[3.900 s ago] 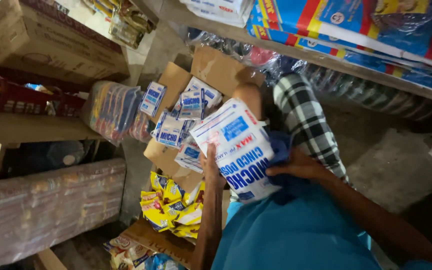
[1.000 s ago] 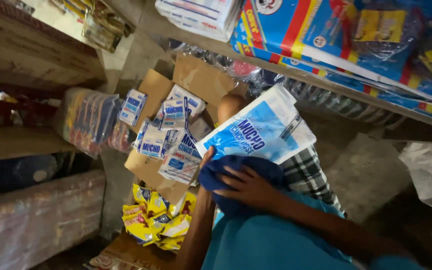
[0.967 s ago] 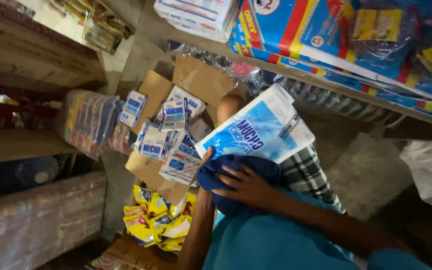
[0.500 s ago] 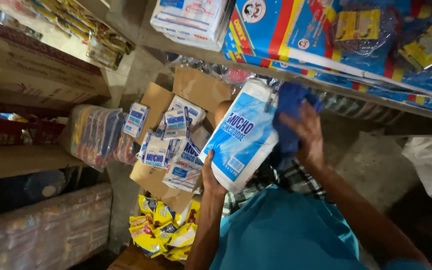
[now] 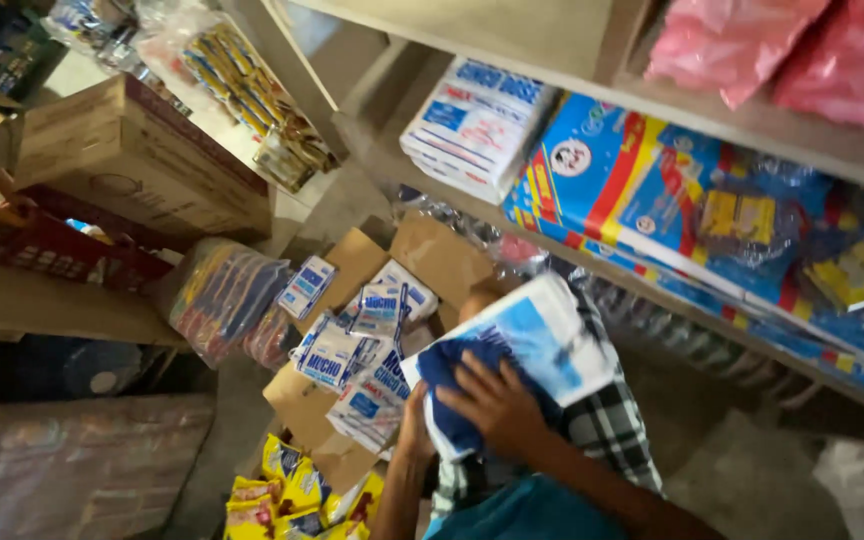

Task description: Wiping dust off product packages with a cloth and placing them onto grocery store shelves.

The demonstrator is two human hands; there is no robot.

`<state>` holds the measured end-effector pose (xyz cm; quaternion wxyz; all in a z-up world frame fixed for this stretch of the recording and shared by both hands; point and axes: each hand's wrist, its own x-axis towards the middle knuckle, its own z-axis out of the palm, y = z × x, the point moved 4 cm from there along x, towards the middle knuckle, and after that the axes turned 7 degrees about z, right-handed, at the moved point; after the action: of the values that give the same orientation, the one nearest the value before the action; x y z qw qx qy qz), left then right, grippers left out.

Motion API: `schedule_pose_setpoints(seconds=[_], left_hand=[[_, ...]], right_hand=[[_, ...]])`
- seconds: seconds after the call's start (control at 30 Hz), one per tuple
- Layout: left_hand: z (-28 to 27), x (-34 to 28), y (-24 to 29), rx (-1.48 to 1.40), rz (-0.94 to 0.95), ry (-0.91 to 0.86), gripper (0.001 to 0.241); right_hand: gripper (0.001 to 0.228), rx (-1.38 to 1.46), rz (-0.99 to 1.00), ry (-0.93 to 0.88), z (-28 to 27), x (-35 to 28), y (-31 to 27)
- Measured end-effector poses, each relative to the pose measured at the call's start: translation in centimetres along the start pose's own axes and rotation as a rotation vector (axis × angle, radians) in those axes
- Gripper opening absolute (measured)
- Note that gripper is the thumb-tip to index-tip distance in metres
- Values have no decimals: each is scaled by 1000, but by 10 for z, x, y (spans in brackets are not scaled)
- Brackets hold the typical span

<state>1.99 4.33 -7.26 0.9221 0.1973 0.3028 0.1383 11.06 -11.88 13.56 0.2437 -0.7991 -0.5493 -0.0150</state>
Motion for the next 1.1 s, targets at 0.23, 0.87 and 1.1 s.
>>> schedule_pose_setpoints(seconds=[0.23, 0.87, 1.1], left_hand=[[62, -38, 14, 75, -119, -59, 78], [56, -17, -17, 211, -26, 67, 78], [62, -21, -14, 195, 4, 76, 75]], right_hand=[[72, -235, 363, -22, -33, 46, 99], [73, -171, 185, -131, -23, 44, 19], [80, -308, 441, 26, -63, 36, 154]])
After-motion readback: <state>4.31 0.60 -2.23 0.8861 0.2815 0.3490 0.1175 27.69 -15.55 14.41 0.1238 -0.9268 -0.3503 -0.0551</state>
